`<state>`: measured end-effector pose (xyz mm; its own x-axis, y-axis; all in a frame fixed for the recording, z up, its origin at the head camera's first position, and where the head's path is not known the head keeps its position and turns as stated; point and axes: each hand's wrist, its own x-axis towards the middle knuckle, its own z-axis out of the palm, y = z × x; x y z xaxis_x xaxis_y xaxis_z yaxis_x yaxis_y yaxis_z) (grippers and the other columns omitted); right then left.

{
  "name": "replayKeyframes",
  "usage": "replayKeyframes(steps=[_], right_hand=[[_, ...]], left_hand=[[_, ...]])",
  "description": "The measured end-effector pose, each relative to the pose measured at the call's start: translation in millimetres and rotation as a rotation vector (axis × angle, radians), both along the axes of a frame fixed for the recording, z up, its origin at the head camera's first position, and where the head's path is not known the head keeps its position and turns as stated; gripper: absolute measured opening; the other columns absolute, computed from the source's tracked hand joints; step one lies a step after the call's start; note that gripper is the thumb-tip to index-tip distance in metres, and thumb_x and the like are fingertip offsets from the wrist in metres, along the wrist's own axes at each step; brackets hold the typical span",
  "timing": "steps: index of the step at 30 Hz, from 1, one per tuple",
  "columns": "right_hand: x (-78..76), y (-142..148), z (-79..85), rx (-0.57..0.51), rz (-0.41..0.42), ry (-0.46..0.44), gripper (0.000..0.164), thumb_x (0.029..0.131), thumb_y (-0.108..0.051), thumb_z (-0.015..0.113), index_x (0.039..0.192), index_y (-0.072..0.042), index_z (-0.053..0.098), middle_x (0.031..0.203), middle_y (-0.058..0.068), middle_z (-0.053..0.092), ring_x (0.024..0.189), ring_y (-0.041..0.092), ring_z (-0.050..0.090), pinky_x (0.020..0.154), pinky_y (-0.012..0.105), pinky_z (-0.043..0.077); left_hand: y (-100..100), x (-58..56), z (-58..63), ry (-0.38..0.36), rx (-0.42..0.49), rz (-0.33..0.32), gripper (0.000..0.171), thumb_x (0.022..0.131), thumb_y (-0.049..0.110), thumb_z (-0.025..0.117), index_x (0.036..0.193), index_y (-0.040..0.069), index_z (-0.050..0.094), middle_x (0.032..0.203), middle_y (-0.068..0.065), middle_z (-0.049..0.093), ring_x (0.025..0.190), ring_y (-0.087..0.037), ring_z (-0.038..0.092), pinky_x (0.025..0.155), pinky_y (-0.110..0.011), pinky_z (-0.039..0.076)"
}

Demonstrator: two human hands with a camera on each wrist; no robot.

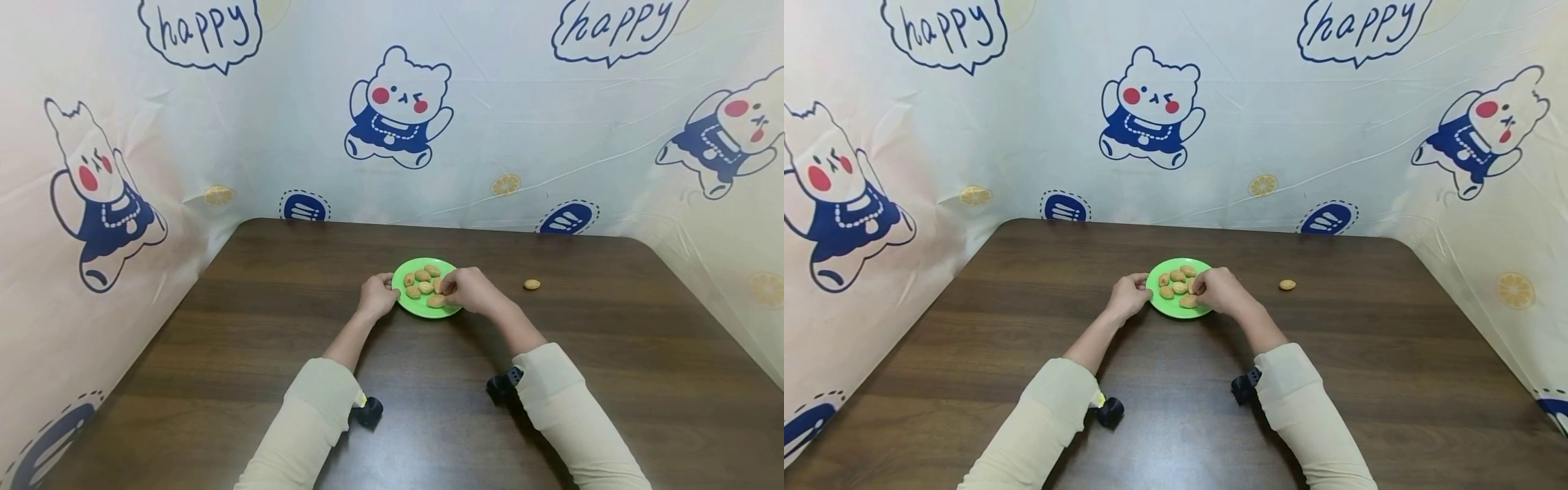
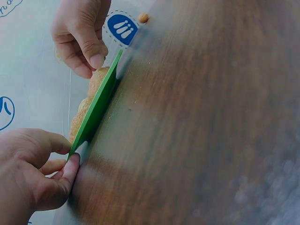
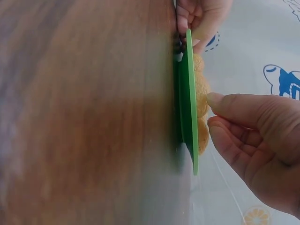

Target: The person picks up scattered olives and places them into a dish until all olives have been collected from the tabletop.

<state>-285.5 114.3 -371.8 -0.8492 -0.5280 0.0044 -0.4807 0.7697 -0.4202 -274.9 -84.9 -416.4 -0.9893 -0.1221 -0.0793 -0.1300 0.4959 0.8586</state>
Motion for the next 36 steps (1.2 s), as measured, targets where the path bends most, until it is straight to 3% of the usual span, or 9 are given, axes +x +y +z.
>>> replayKeyframes(steps=[15,36], right_hand=[[0.1,16,0.1,-0.045,-0.066,-0.001,0.022,0.078,-0.008,0.072,0.099,0.0,0.07,0.093,0.007,0.066,0.086,0.02,0.06,0.073,0.034,0.05],[-2.2,56,5.1,-0.067,-0.136,0.002,0.021,0.08,-0.009,0.07,0.098,0.002,0.068,0.088,0.008,0.065,0.081,0.022,0.059,0.069,0.035,0.049]], left_hand=[[0,-0.1,-0.9,0.007,0.006,-0.007,0.045,0.086,0.003,0.056,0.13,0.0,0.051,0.107,-0.01,0.058,0.098,-0.02,0.053,0.078,-0.03,0.047],[0,0.5,-1.3,0.008,0.003,-0.008,0.045,0.087,0.004,0.056,0.131,0.0,0.05,0.11,-0.01,0.058,0.102,-0.021,0.052,0.08,-0.032,0.046]])
